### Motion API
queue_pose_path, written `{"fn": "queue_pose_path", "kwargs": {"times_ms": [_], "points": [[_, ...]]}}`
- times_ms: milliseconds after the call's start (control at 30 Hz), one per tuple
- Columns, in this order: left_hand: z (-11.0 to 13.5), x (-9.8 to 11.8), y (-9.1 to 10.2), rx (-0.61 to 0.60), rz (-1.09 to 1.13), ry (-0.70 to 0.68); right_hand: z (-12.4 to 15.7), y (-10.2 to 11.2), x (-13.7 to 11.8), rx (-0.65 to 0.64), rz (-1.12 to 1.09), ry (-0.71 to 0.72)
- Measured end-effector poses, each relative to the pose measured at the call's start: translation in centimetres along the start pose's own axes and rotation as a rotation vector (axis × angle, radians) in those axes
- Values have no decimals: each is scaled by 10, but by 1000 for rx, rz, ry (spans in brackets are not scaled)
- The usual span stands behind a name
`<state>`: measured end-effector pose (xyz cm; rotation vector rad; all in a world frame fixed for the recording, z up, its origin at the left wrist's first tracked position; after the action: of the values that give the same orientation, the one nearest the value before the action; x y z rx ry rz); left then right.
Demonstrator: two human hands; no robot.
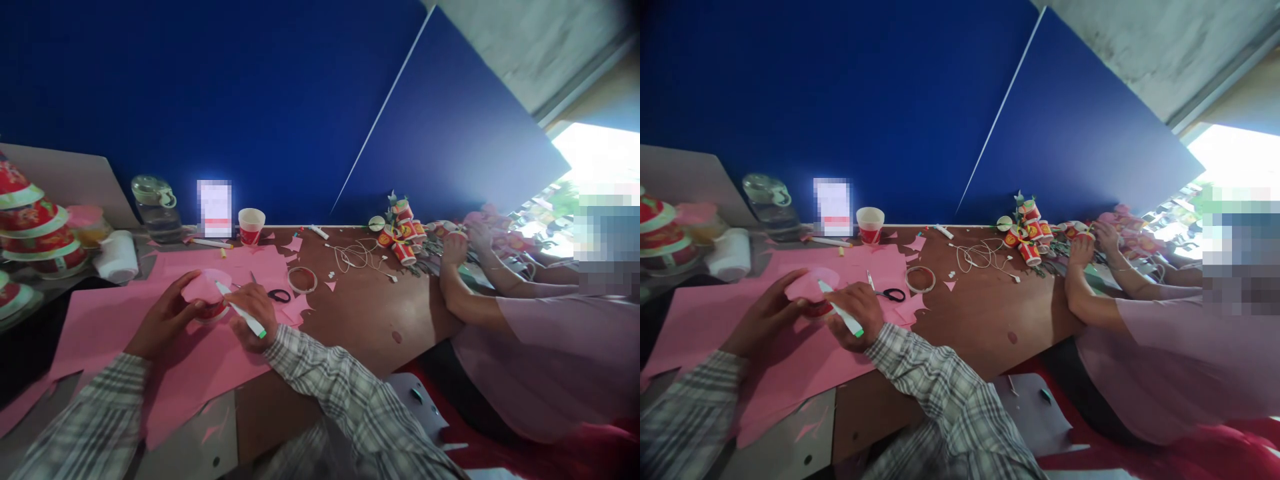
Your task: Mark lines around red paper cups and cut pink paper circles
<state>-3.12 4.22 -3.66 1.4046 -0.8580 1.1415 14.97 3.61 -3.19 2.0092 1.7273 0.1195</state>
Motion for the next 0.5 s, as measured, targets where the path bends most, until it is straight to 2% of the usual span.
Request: {"fn": "queue_pose_path", "kwargs": {"times_ms": [167, 500], "points": [[0, -3, -2, -80, 159, 93, -5, -1, -1, -1, 11, -94], [1, 1, 0, -20, 60, 23, -13, 1, -2, -28, 48, -96]]}}
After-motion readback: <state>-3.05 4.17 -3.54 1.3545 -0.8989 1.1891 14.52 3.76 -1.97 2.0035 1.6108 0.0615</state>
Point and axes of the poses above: each hand's wrist, its own z-axis away from the middle knuckle, its own y-axis out of the back of the hand, x = y × z, the point moved 2 cm from there along -z, towards the middle knuckle, and after that the axes turned 11 degrees about y, right-handed, at the moved point
